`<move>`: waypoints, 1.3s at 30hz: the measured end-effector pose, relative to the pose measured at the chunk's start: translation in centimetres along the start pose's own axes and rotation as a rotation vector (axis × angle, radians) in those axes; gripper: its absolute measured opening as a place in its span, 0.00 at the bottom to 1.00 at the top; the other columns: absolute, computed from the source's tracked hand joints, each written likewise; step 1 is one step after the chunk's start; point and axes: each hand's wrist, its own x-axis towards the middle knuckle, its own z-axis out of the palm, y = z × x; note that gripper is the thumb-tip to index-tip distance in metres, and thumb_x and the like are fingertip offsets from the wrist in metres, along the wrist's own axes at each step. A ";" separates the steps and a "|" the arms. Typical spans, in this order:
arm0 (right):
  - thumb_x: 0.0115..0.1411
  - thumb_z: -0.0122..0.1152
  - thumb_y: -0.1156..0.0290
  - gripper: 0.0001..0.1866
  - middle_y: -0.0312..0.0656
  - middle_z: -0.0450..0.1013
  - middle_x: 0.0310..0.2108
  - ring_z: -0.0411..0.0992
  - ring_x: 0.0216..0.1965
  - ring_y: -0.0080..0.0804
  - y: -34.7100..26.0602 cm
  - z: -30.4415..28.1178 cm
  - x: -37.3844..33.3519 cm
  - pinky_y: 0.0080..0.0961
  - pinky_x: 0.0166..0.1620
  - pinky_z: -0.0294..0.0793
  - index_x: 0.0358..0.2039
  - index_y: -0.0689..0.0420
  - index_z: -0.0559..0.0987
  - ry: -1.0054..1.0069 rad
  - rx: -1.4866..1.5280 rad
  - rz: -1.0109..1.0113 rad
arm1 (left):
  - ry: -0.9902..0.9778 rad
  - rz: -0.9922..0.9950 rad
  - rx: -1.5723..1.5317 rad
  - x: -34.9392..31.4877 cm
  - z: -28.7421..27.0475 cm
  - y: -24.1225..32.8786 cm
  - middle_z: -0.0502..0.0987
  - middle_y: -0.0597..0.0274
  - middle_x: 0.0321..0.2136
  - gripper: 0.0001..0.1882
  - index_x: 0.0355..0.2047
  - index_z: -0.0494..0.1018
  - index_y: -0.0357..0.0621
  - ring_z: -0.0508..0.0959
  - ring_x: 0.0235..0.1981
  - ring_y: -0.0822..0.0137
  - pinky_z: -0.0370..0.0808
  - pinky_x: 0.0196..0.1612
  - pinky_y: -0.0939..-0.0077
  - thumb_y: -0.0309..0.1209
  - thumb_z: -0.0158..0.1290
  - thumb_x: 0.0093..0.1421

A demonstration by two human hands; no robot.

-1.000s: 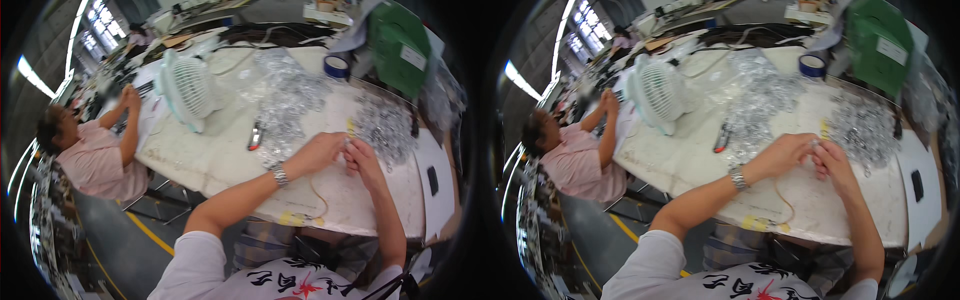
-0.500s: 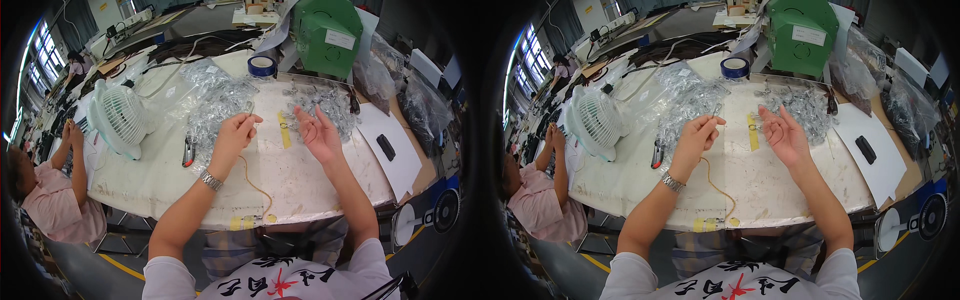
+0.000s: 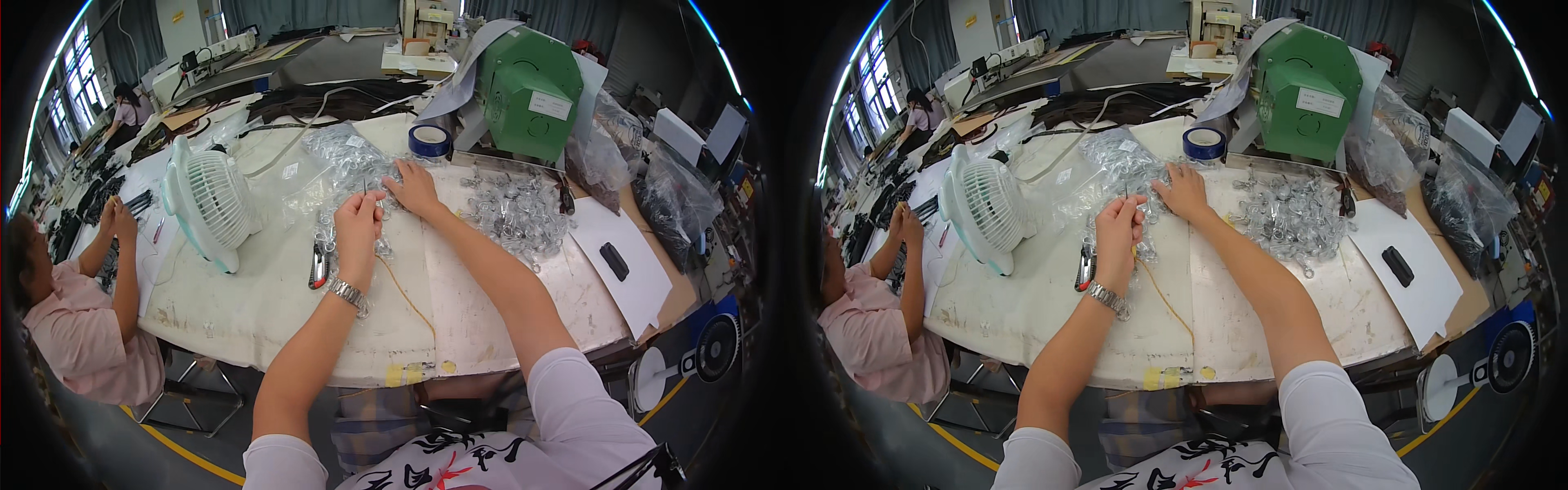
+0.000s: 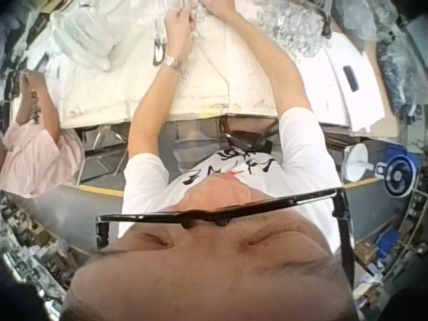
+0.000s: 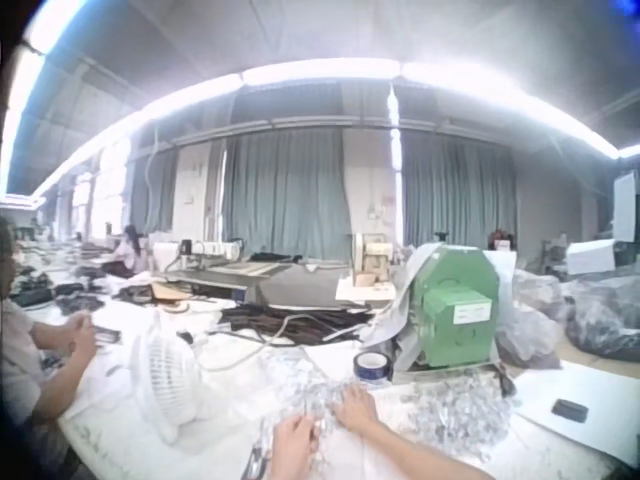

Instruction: The person assembles small metal rings and hardware components by hand at a workbench.

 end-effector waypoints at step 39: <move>0.64 0.56 0.72 0.18 0.56 0.67 0.62 0.65 0.61 0.57 -5.4 -3.0 -13.5 0.43 0.64 0.66 0.53 0.66 0.76 -0.026 0.285 -0.186 | 0.061 0.073 -0.038 -0.2 -0.7 2.9 0.72 0.72 0.22 0.11 0.42 0.78 0.35 0.63 0.16 0.84 0.56 0.18 0.87 0.31 0.51 0.71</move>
